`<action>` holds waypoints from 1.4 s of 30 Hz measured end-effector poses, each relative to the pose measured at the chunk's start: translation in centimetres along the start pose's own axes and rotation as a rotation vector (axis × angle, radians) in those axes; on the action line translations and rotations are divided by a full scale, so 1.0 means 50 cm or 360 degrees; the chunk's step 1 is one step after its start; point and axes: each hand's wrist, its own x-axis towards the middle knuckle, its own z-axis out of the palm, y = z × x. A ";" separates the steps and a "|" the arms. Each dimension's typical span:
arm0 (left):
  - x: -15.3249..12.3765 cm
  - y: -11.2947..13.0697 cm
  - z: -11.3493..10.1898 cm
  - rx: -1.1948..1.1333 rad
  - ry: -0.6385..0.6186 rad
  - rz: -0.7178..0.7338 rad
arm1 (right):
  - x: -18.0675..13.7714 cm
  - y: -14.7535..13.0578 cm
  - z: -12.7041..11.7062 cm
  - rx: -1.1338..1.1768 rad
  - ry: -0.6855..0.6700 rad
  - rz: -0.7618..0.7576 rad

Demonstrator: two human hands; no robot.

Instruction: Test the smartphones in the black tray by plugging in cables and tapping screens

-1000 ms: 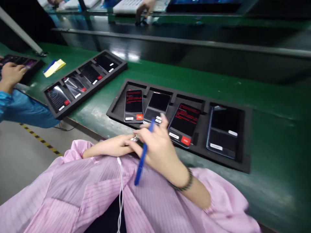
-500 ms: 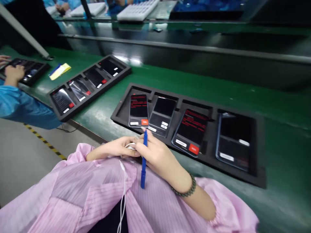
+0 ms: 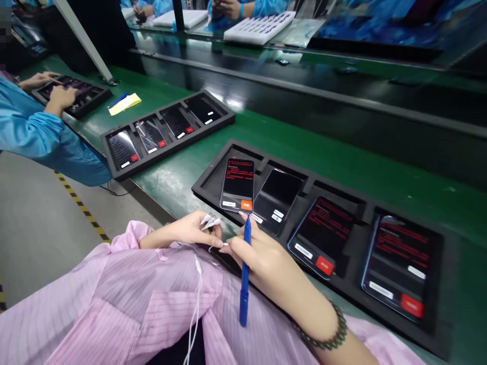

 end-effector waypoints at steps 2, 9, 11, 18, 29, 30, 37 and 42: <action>0.000 -0.003 -0.002 -0.0043 -0.0059 0.0022 | 0.010 -0.004 -0.002 0.0049 -0.0038 -0.0011; 0.001 -0.002 -0.001 0.0001 0.0071 0.0042 | 0.058 0.080 -0.037 -0.0088 -0.0212 -0.0073; 0.007 -0.003 0.008 0.0053 0.0312 0.0083 | 0.086 0.155 -0.045 -0.0225 -0.0227 0.0194; 0.022 -0.010 0.047 0.0440 0.0628 0.0173 | 0.148 0.368 0.008 -0.0372 -0.0371 0.0731; 0.027 0.004 0.060 0.0630 0.0704 0.0174 | 0.142 0.372 0.020 -0.0565 -0.0306 0.0793; 0.025 0.004 0.059 0.0623 0.0729 0.0173 | 0.142 0.371 0.022 -0.0540 -0.0303 0.0812; 0.017 0.000 0.052 0.0625 0.0835 0.0138 | 0.151 0.363 0.027 -0.0491 -0.0308 0.0912; 0.015 -0.001 0.053 0.0584 0.0838 0.0093 | 0.156 0.353 0.018 -0.0373 -0.0293 0.0939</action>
